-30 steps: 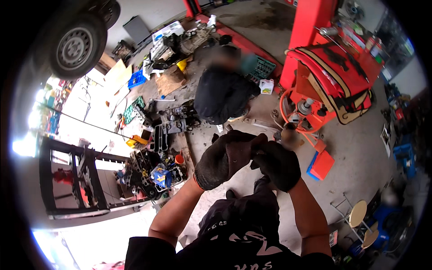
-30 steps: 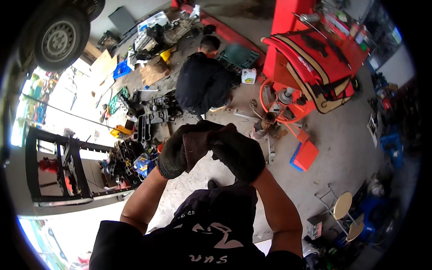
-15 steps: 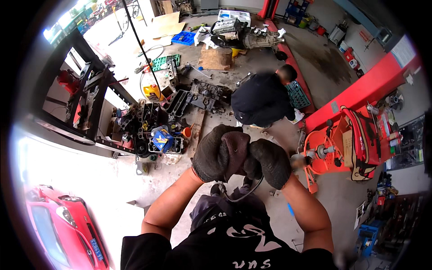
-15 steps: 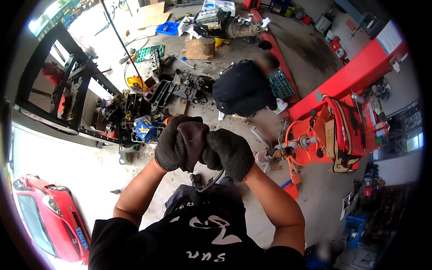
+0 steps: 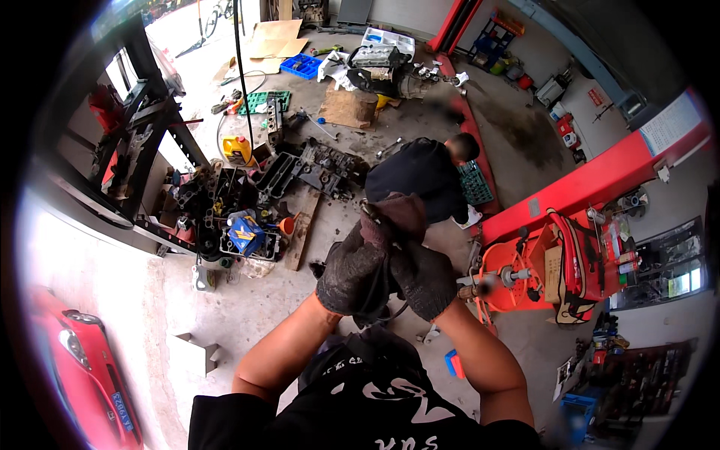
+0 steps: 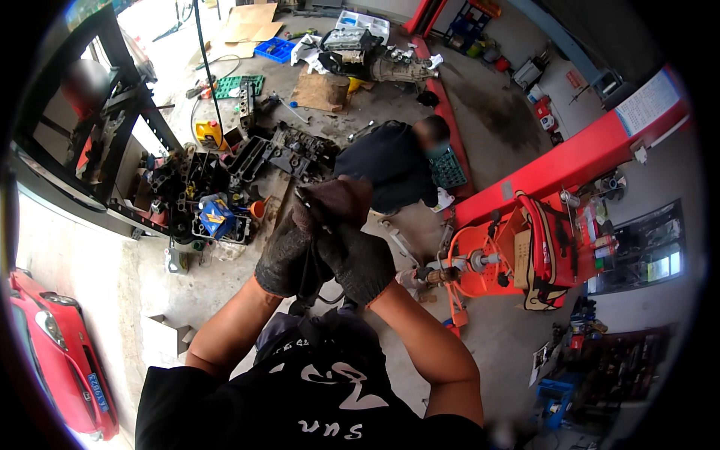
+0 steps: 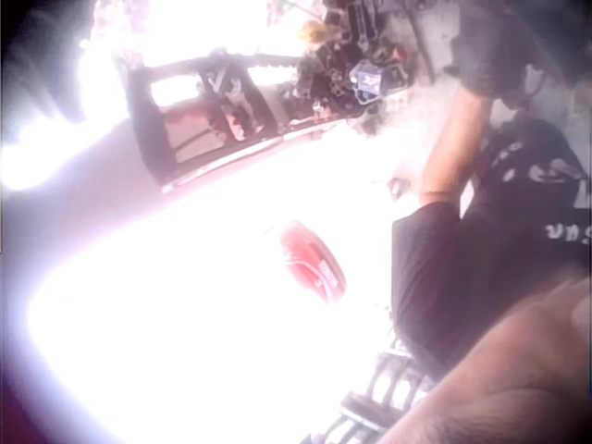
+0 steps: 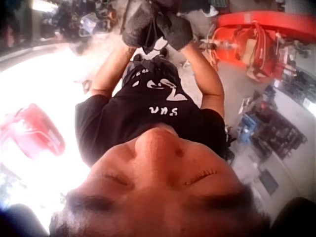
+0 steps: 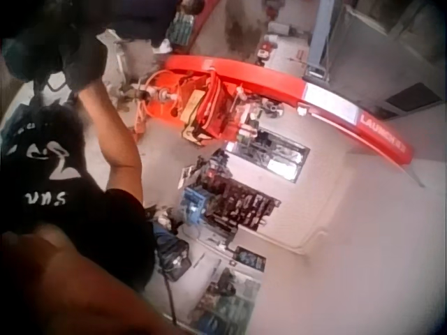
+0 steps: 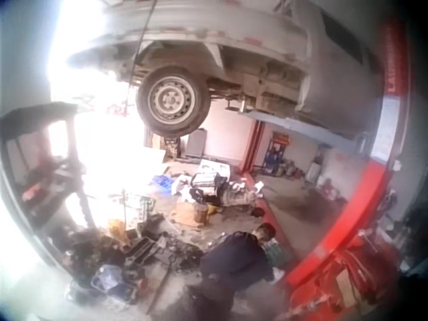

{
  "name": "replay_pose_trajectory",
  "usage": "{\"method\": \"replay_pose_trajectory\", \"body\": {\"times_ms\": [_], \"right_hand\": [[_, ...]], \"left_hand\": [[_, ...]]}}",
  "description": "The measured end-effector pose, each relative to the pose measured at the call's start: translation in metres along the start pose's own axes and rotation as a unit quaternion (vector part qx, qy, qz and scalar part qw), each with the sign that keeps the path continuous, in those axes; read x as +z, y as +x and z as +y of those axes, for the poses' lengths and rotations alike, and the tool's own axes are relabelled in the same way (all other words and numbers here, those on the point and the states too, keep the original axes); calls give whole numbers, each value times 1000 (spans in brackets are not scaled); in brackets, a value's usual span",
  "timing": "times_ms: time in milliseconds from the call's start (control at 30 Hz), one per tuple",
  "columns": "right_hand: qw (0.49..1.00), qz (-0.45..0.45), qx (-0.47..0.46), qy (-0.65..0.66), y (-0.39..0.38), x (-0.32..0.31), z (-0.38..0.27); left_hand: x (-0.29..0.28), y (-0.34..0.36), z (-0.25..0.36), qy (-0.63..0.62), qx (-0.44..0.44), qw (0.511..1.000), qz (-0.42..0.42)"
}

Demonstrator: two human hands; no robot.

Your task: The person cleans a small mechanical part with a spray can and rag while sitting on the floor, then stands to work on a car engine block using a wrench and socket. They remove bolts from the engine and place them on a nearby surface.

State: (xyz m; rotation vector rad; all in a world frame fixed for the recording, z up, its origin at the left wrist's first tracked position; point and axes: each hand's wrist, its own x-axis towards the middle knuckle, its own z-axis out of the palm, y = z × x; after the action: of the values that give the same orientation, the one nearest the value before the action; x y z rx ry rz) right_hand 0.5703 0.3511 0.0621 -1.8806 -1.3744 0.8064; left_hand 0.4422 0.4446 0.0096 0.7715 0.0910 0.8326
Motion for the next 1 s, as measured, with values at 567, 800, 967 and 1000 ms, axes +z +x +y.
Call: {"method": "replay_pose_trajectory", "body": {"times_ms": [567,800,967,1000], "right_hand": [[947,206,-126,212,-4,15,73],[975,118,74,171,3,17,39],[693,-147,-70,702,-4,-7,47],[702,-147,-92,691,-8,-6,38]], "left_hand": [[-56,31,-27,549,145,820,-69],[4,25,8,-76,-52,995,47],[-34,27,24,-68,-36,994,76],[-34,26,31,-58,-35,994,90]]}}
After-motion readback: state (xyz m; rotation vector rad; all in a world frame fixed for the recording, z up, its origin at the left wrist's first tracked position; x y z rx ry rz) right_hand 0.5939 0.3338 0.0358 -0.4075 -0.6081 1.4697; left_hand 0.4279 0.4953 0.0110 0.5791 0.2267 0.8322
